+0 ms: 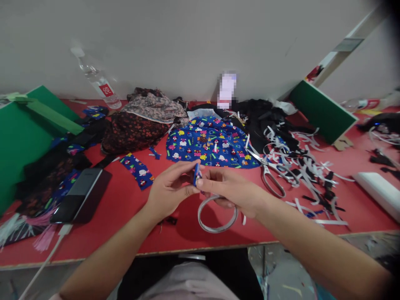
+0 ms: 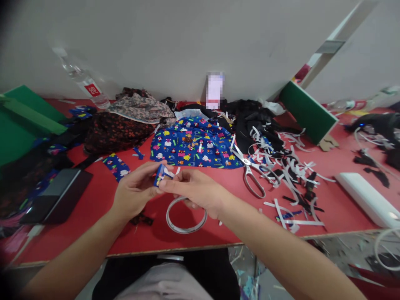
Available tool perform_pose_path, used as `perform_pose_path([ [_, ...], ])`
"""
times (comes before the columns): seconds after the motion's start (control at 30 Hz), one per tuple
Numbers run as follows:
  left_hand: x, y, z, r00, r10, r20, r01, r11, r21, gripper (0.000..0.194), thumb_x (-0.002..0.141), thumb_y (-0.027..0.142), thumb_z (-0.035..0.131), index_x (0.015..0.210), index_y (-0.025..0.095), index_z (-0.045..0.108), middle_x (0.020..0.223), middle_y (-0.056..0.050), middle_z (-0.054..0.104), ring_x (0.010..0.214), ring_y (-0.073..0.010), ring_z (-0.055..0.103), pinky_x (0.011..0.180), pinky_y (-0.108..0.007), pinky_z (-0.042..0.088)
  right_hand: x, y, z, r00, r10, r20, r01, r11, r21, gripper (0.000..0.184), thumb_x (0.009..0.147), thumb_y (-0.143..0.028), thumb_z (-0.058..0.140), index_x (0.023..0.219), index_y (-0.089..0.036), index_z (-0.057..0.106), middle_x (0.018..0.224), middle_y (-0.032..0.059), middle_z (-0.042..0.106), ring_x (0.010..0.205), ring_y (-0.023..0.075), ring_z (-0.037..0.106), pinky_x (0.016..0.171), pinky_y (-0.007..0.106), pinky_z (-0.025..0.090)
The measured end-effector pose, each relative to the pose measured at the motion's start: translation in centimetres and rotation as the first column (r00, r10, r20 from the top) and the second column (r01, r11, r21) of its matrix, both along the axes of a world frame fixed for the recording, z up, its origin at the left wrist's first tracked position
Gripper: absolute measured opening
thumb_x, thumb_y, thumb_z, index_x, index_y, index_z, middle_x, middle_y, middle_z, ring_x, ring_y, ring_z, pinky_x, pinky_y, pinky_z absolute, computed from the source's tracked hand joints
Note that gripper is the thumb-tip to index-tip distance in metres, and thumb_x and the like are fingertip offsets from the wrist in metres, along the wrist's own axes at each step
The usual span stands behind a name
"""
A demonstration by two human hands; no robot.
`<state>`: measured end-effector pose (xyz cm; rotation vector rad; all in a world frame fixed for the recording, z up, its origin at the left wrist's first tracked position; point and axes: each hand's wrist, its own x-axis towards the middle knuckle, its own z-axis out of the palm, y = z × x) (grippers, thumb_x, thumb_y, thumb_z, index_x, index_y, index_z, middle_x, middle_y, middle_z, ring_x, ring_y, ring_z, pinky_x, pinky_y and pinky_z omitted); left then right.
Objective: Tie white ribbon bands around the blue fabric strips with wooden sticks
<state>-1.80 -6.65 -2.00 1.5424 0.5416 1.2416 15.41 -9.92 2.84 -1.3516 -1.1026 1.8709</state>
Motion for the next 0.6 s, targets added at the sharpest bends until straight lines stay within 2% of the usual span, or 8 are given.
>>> perform_pose_path([
  [0.1,0.1,-0.2,0.0,0.999,-0.02,0.039,0.023,0.997,-0.073,0.044,0.066,0.015,0.077,0.107,0.026,0.069,0.099,-0.006,0.07,0.086,-0.0175,0.064,0.075,-0.028,0.054,0.5,-0.3,0.0,0.999,0.037,0.012,-0.037,0.999,0.009,0.039,0.068,-0.052,0.071,0.075,-0.018,0.053,0.061,-0.0067,0.046,0.04,0.0015,0.026,0.033,0.017,0.019],
  [0.23,0.1,-0.1,-0.1,0.994,0.045,0.099,-0.019,0.969,-0.248,0.042,0.067,0.019,0.076,0.108,0.025,0.068,0.108,-0.007,0.07,0.098,-0.021,0.064,0.084,-0.031,0.052,1.6,-1.2,-0.1,0.993,0.114,0.041,-0.114,0.993,-0.023,0.047,0.074,-0.065,0.057,0.078,-0.018,0.054,0.051,-0.0072,0.045,0.037,0.0032,0.032,0.032,0.017,0.019],
  [0.33,0.0,0.2,0.2,0.982,0.086,0.169,-0.028,0.947,-0.32,0.041,0.067,0.023,0.077,0.107,0.022,0.068,0.107,-0.008,0.071,0.101,-0.0229,0.064,0.087,-0.033,0.052,2.5,-2.1,-0.1,0.988,0.137,0.068,-0.133,0.989,-0.06,0.045,0.077,-0.063,0.055,0.08,-0.018,0.055,0.048,-0.0066,0.046,0.037,0.0042,0.035,0.035,0.016,0.022],
  [0.47,-0.3,0.9,1.0,0.96,0.145,0.24,-0.03,0.904,-0.427,0.042,0.064,0.027,0.079,0.103,0.02,0.068,0.1,-0.009,0.073,0.094,-0.023,0.067,0.082,-0.033,0.054,3.6,-3.2,-0.4,0.988,0.094,0.125,-0.083,0.992,-0.091,0.04,0.078,-0.059,0.056,0.079,-0.019,0.052,0.047,-0.0063,0.048,0.038,0.0047,0.038,0.037,0.016,0.023],
  [0.6,-0.6,1.3,1.3,0.959,0.13,0.25,-0.002,0.891,-0.454,0.041,0.064,0.028,0.08,0.102,0.019,0.068,0.099,-0.009,0.073,0.096,-0.0229,0.067,0.083,-0.032,0.055,4.0,-3.7,-1.1,0.983,0.056,0.177,-0.047,0.997,-0.055,0.037,0.077,-0.055,0.061,0.078,-0.02,0.052,0.045,-0.0086,0.044,0.037,0.0043,0.035,0.037,0.016,0.021],
])
